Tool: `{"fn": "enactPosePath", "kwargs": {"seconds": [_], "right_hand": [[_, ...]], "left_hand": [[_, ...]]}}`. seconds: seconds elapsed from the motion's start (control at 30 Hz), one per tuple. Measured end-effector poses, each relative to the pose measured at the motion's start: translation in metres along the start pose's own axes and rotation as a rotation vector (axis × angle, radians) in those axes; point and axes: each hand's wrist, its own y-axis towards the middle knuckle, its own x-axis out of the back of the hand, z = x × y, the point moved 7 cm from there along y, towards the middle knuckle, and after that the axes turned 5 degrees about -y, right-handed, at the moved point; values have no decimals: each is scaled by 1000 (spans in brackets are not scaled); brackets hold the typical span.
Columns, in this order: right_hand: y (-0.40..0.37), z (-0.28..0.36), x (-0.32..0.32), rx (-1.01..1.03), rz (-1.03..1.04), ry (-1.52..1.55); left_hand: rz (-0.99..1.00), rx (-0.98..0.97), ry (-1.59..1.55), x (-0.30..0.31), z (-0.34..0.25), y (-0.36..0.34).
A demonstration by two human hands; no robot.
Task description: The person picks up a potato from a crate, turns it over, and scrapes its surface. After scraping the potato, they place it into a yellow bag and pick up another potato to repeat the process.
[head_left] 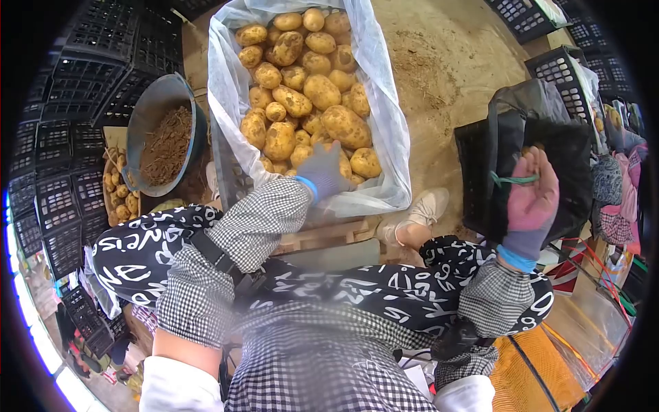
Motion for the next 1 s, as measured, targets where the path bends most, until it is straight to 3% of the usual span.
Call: {"fn": "enactPosePath", "kwargs": {"seconds": [0.07, 0.1, 0.23, 0.33, 0.4, 0.47, 0.5, 0.6, 0.63, 0.77, 0.87, 0.93, 1.0], "right_hand": [[-9, -2, -26, -132, -69, 63], [-10, -5, -29, -185, 17, 173], [-30, 6, -59, -180, 50, 190], [-39, 2, -77, -151, 26, 62], [-51, 7, -103, -126, 85, -40], [-58, -7, -111, -173, 119, -132], [-60, -14, -116, -202, 170, -145], [-64, -42, -123, -283, 264, -207], [-67, -53, -126, -317, 288, -231], [-82, -89, -160, -443, 320, -289], [-100, -94, -204, -584, 647, -165], [-112, -104, -221, -681, 814, 107], [-115, -108, -230, -699, 839, 246]], "left_hand": [[10, 37, -175, 8, 7, 1], [-3, 76, -298, 17, 14, 13], [-122, 100, -672, 32, 47, 77], [144, 274, -1026, -2, 49, 122], [-10, -185, -423, -9, 47, 175], [-45, 156, -1053, 0, 44, 123], [-185, 49, -1099, -14, 65, 144], [-347, -121, -945, 33, 59, 89], [-248, -120, -1034, 60, 42, 53], [-68, -483, -1353, 119, 21, -19], [-18, -626, -1317, 153, -5, -57], [-78, -683, -1235, 169, -17, -74], [-140, -734, -1216, 179, -35, -91]]}}
